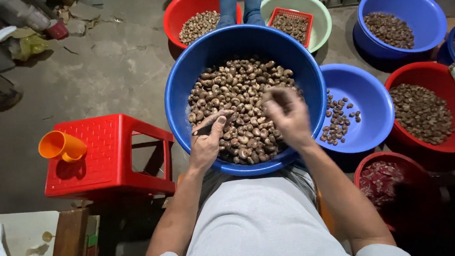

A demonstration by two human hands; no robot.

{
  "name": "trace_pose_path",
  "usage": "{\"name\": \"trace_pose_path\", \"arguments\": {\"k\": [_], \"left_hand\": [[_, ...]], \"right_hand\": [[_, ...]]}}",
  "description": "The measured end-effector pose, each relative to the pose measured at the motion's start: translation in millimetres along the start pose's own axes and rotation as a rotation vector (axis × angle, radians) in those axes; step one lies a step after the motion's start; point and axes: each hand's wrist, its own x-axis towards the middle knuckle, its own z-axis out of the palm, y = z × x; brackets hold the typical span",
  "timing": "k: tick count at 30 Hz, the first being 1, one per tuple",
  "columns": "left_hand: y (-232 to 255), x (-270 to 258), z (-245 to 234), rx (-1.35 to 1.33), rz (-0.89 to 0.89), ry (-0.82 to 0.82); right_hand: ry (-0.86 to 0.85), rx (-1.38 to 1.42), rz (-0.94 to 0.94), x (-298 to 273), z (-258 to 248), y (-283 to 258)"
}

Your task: A person sits on the floor sorting and shelling cashew nuts from a large blue bowl into several smaller colored bowls using a small hand tool.

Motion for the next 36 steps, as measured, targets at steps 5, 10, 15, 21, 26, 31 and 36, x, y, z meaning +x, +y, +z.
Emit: {"name": "trace_pose_path", "arguments": {"k": [5, 10, 15, 21, 26, 31, 36], "left_hand": [[5, -1, 1, 0.083, -0.009, -0.004], [3, -2, 3, 0.093, -0.044, -0.002], [0, -1, 0, -0.010, -0.142, -0.008], [10, -1, -4, 0.060, -0.132, -0.075], [4, 0, -4, 0.083, -0.157, -0.056], [-4, 4, -6, 0.056, -0.086, -0.073], [33, -2, 5, 0.256, -0.090, 0.044]], "right_hand": [[0.372, -0.143, -0.104, -3, -83, 10], [0.621, -0.132, 0.171, -28, -186, 147], [0.613, -0.195, 0.572, -39, -228, 227], [0.443, -0.685, -0.069, -2, -201, 136], [0.303, -0.724, -0.411, 39, -108, 19], [-0.078, -0.779, -0.478, 75, -21, -11], [-0.561, -1.303, -0.327, 99, 43, 100]]}}
